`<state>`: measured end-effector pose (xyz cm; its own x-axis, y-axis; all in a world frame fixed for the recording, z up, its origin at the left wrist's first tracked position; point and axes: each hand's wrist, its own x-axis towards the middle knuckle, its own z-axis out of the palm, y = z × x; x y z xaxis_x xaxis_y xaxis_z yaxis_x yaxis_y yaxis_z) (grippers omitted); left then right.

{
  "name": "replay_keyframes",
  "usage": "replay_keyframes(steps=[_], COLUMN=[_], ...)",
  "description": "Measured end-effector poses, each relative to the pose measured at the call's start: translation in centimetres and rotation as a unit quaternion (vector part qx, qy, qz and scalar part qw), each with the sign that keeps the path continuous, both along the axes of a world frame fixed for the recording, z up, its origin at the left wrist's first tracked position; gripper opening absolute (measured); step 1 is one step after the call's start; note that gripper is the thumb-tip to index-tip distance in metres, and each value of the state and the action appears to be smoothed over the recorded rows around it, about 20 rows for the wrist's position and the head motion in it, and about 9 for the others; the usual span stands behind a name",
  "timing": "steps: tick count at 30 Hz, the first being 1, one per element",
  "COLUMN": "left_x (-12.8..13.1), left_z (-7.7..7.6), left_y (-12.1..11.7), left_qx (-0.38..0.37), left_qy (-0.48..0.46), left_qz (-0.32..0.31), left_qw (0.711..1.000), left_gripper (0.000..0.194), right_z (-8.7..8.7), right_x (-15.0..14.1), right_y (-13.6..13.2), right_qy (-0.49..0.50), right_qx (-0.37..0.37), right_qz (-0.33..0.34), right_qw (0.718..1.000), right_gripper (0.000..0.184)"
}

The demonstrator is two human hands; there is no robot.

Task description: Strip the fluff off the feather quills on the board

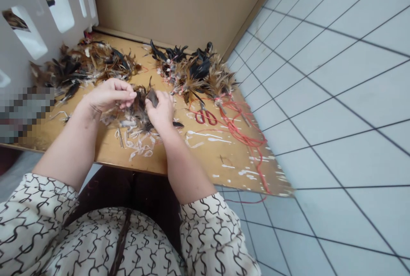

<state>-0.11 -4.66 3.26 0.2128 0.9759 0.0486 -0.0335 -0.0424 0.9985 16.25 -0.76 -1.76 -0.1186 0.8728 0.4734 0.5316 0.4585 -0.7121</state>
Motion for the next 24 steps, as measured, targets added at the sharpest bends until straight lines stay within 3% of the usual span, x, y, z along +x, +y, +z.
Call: replay_keyframes(steps=[3,5,7,9,13,16,19,24], left_x=[-0.7,-1.5,-2.3,-3.0,-3.4,-3.4,-3.7,-5.0], left_z=[-0.2,-0.5,-1.1,-1.9,-3.6,-4.3,-4.4,-3.7], left_y=[0.9,1.8,2.8,3.7,5.0,5.4,5.5,5.7], left_qx=[0.029,0.029,0.021,0.026,0.011,0.012,0.009,-0.012], left_qy=[-0.066,-0.058,0.013,0.116,0.313,0.412,0.448,0.435], left_qz=[0.168,0.300,0.417,0.486,0.441,0.399,0.405,0.427], left_qw=[0.983,0.952,0.908,0.866,0.841,0.819,0.797,0.793], left_gripper=[0.021,0.018,0.012,0.014,0.038,0.043,0.040,0.045], right_z=[-0.2,-0.4,-0.6,-0.7,-0.5,-0.3,-0.2,-0.1], right_x=[0.0,0.1,0.1,0.0,-0.2,-0.4,-0.6,-0.7], right_y=[0.1,0.1,0.2,0.2,-0.1,-0.5,-0.7,-0.9], right_qy=[0.005,0.002,-0.005,-0.017,-0.056,-0.090,-0.105,-0.080], right_qx=[0.017,0.025,0.038,0.058,0.071,0.052,0.042,0.061], right_qz=[-0.008,-0.004,-0.009,-0.023,-0.032,-0.038,-0.041,-0.028], right_qw=[1.000,1.000,0.999,0.998,0.995,0.994,0.993,0.995], right_gripper=[0.024,0.019,0.010,0.010,0.020,0.006,0.016,0.018])
